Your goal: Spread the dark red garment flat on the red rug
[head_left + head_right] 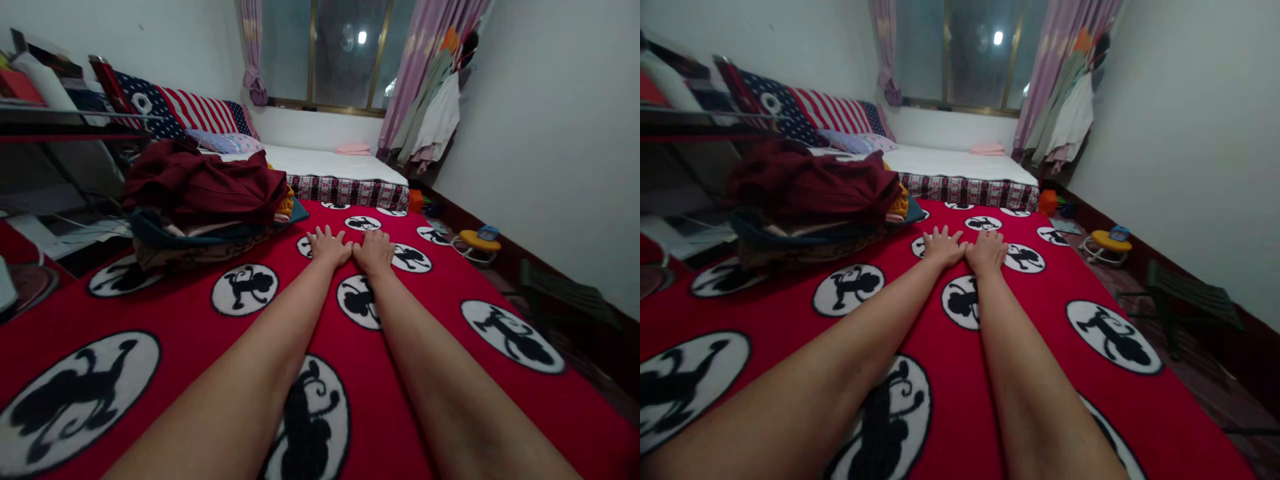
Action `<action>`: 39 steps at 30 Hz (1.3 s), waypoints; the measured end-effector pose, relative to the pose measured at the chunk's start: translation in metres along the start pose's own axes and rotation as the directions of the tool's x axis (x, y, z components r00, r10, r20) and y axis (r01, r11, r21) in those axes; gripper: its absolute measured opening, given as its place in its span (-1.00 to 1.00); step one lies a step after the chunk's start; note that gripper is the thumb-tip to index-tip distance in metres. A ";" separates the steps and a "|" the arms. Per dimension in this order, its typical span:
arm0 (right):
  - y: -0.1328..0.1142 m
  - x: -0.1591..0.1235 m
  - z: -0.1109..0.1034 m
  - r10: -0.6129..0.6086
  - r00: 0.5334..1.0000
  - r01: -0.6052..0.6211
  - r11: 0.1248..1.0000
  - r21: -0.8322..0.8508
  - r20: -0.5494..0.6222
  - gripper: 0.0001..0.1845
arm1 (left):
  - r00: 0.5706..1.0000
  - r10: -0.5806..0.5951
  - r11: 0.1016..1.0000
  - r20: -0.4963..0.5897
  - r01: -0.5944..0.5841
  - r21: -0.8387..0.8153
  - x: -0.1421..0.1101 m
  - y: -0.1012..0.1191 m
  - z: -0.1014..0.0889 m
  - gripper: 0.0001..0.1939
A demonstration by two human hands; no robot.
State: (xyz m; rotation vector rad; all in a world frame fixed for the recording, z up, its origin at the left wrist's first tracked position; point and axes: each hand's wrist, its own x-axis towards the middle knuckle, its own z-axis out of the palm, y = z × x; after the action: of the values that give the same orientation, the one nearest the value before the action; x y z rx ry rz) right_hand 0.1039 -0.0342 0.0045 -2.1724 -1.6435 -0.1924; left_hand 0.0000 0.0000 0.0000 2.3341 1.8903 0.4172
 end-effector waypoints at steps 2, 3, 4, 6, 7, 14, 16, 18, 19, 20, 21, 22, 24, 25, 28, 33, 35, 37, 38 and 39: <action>0.003 0.007 0.004 -0.004 0.994 0.004 1.000 0.003 0.109 -0.37 | 1.000 -0.015 1.000 -0.004 0.015 -0.014 0.005 0.001 0.001 -0.39; 0.005 0.010 0.006 0.001 0.982 -0.002 1.000 0.002 0.187 -0.33 | 1.000 -0.019 1.000 -0.006 0.019 -0.021 0.006 0.001 0.001 -0.40; 0.006 0.013 0.008 0.004 0.966 -0.004 1.000 0.000 0.257 -0.31 | 1.000 -0.022 0.999 -0.008 0.022 -0.026 0.008 0.001 0.001 -0.41; 0.007 0.018 0.010 -0.003 0.943 0.005 1.000 -0.007 0.332 -0.29 | 1.000 -0.023 0.999 -0.010 0.023 -0.031 0.009 0.000 0.002 -0.43; 0.008 0.020 0.010 -0.008 0.939 0.012 1.000 -0.011 0.342 -0.29 | 1.000 -0.023 0.999 -0.012 0.022 -0.031 0.010 0.000 0.002 -0.44; 0.007 0.018 0.010 -0.004 0.948 0.026 0.998 -0.065 0.319 -0.29 | 1.000 -0.029 1.000 -0.006 0.029 0.004 0.009 0.000 0.004 -0.43; 0.006 0.014 0.008 0.009 0.946 0.018 0.997 -0.081 0.324 -0.28 | 1.000 -0.026 1.000 -0.003 0.026 0.012 0.006 0.000 0.004 -0.42; 0.005 0.009 0.006 0.026 0.943 0.004 0.996 -0.091 0.331 -0.28 | 1.000 -0.015 1.000 0.005 0.015 0.013 0.001 -0.001 0.003 -0.42; 0.005 0.005 0.004 0.036 0.943 -0.005 0.996 -0.094 0.332 -0.29 | 1.000 -0.008 1.000 0.008 0.008 0.013 -0.002 -0.001 0.002 -0.42; 0.005 0.001 0.002 0.045 0.943 -0.013 0.995 -0.096 0.330 -0.30 | 1.000 -0.002 1.000 0.007 0.002 0.012 -0.006 -0.002 0.001 -0.42; 0.004 -0.004 0.000 0.051 0.943 -0.021 0.995 -0.095 0.328 -0.30 | 1.000 0.005 1.000 0.001 -0.005 0.012 -0.011 -0.002 0.000 -0.42; 0.004 -0.009 -0.003 0.056 0.943 -0.027 0.995 -0.094 0.327 -0.31 | 1.000 0.011 1.000 -0.009 -0.011 0.011 -0.016 -0.003 -0.001 -0.41; 0.002 -0.022 -0.008 0.066 0.943 -0.037 0.995 -0.095 0.326 -0.31 | 0.999 0.020 1.000 -0.034 -0.019 0.008 -0.028 -0.004 -0.002 -0.41; 0.001 -0.029 -0.011 0.073 0.943 -0.043 0.994 -0.098 0.326 -0.31 | 0.999 0.023 1.000 -0.046 -0.023 0.006 -0.034 -0.004 -0.003 -0.41; -0.002 -0.051 -0.018 0.103 0.942 -0.071 0.992 -0.109 0.321 -0.32 | 0.998 0.043 0.999 -0.050 -0.043 0.009 -0.053 -0.005 -0.005 -0.40; 0.000 -0.083 -0.027 0.076 0.968 -0.062 0.996 -0.066 0.240 -0.32 | 0.984 0.169 0.985 0.062 -0.170 0.020 -0.079 -0.013 -0.019 -0.35; 0.004 -0.089 -0.030 0.042 0.973 -0.041 0.999 -0.009 0.225 -0.35 | 0.959 0.250 0.967 0.132 -0.254 0.020 -0.079 -0.022 -0.040 -0.37; 0.009 -0.090 -0.033 0.022 0.976 -0.036 0.998 0.058 0.215 -0.40 | 0.918 0.333 0.939 0.214 -0.344 0.017 -0.071 -0.037 -0.075 -0.50; 0.010 -0.090 -0.033 0.020 0.978 -0.039 0.995 0.088 0.208 -0.43 | 0.901 0.366 0.924 0.231 -0.381 0.022 -0.065 -0.046 -0.097 -0.60; 0.011 -0.090 -0.034 0.022 0.980 -0.044 0.993 0.112 0.196 -0.45 | 0.897 0.387 0.915 0.214 -0.402 0.032 -0.056 -0.057 -0.119 -0.65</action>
State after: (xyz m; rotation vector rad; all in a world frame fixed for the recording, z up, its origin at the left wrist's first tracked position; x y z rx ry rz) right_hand 0.0926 -0.1299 0.0011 -2.1863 -1.6746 0.1265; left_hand -0.0979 -0.0527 0.0916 2.6950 1.3605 0.1305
